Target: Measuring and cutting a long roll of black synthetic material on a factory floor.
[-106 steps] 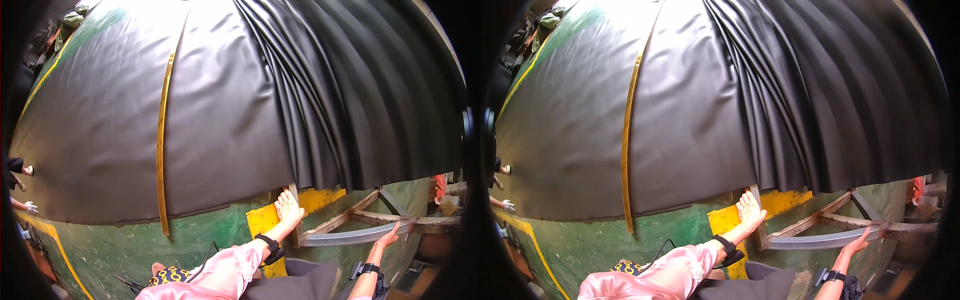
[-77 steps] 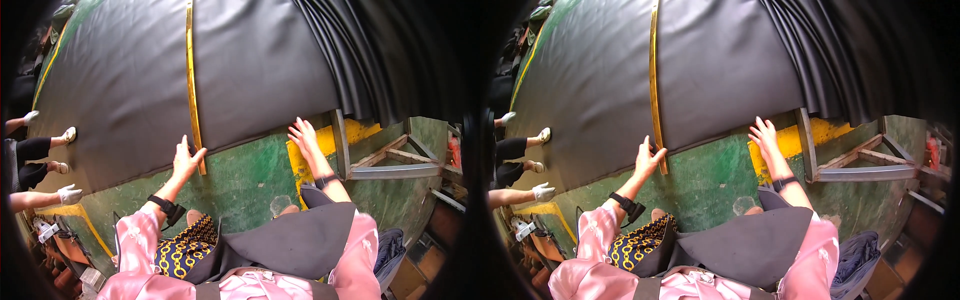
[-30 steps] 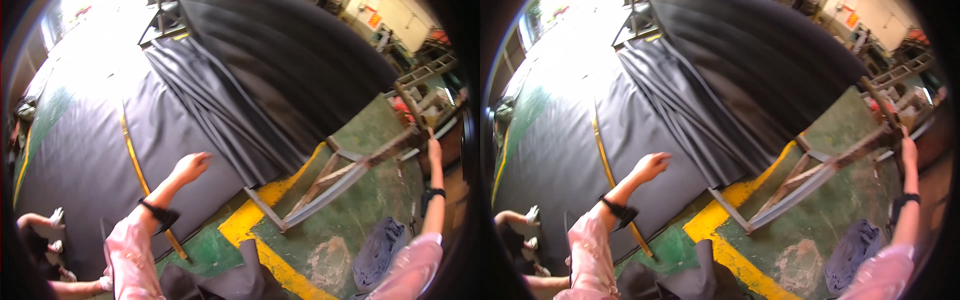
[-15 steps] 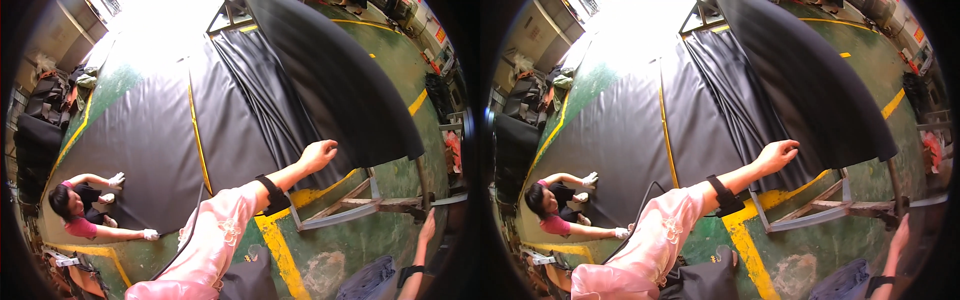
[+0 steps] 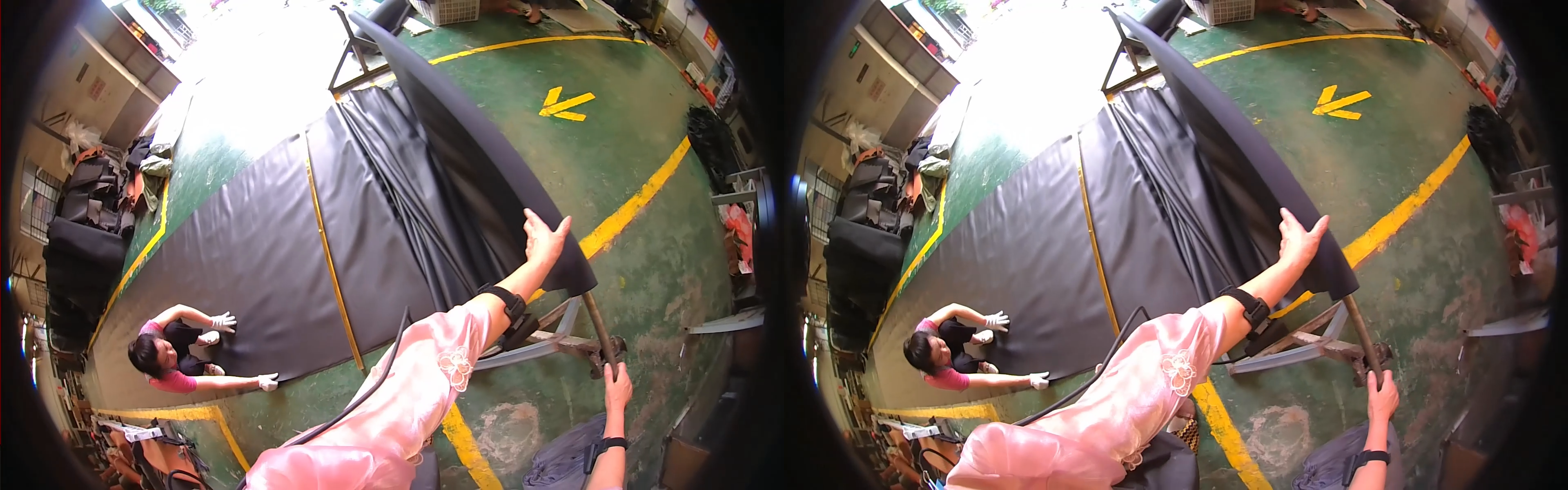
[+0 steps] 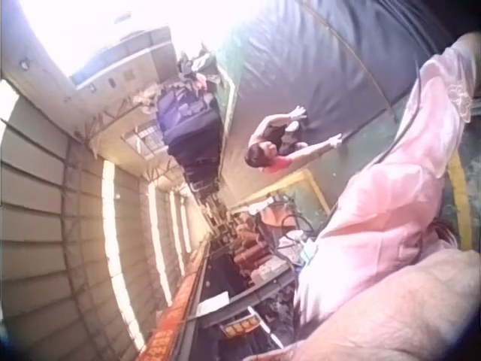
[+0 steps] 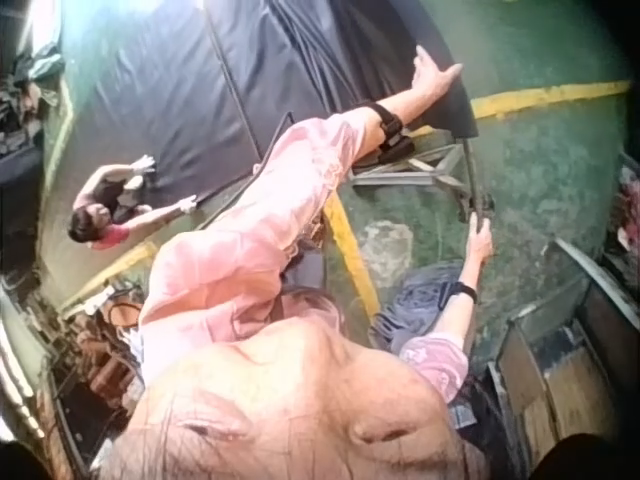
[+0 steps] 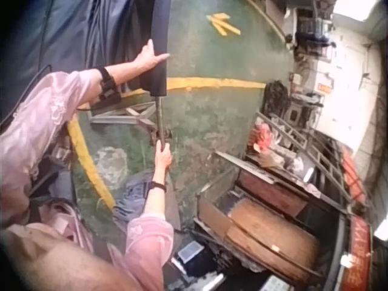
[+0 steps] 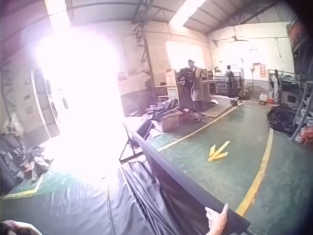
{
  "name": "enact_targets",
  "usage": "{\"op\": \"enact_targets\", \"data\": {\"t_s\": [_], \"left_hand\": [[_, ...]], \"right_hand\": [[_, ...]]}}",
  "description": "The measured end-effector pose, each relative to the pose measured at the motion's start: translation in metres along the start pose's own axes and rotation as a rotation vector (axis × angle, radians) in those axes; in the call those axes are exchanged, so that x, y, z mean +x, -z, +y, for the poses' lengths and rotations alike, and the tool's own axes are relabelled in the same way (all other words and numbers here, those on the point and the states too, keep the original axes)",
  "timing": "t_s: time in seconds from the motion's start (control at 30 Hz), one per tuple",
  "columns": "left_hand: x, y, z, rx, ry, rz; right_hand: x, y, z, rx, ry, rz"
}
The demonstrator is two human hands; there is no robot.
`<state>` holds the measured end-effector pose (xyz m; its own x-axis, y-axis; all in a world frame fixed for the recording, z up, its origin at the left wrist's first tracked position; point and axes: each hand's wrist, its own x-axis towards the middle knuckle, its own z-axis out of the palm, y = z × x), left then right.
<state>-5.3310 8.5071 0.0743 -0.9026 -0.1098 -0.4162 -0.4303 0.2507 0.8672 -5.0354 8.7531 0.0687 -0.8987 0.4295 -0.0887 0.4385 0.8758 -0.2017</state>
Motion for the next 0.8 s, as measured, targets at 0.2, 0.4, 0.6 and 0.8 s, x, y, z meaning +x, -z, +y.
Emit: {"op": "enact_targets", "data": {"t_s": [0.2,0.4,0.6,0.8], "left_hand": [[0.051,0.008,0.004,-0.12,-0.036,0.298],[0.054,-0.015,0.008,-0.312,-0.103,0.416],[0.067,-0.009,0.012,-0.455,-0.187,0.424],[0.061,-0.014,0.012,-0.499,-0.166,0.405]], "right_hand": [[0.033,0.014,0.003,0.273,-0.137,-0.394],[0.029,0.03,0.001,0.421,-0.27,-0.601],[0.029,0.031,-0.008,0.32,-0.124,-0.433],[0.021,0.027,-0.007,0.301,-0.144,-0.414]]}}
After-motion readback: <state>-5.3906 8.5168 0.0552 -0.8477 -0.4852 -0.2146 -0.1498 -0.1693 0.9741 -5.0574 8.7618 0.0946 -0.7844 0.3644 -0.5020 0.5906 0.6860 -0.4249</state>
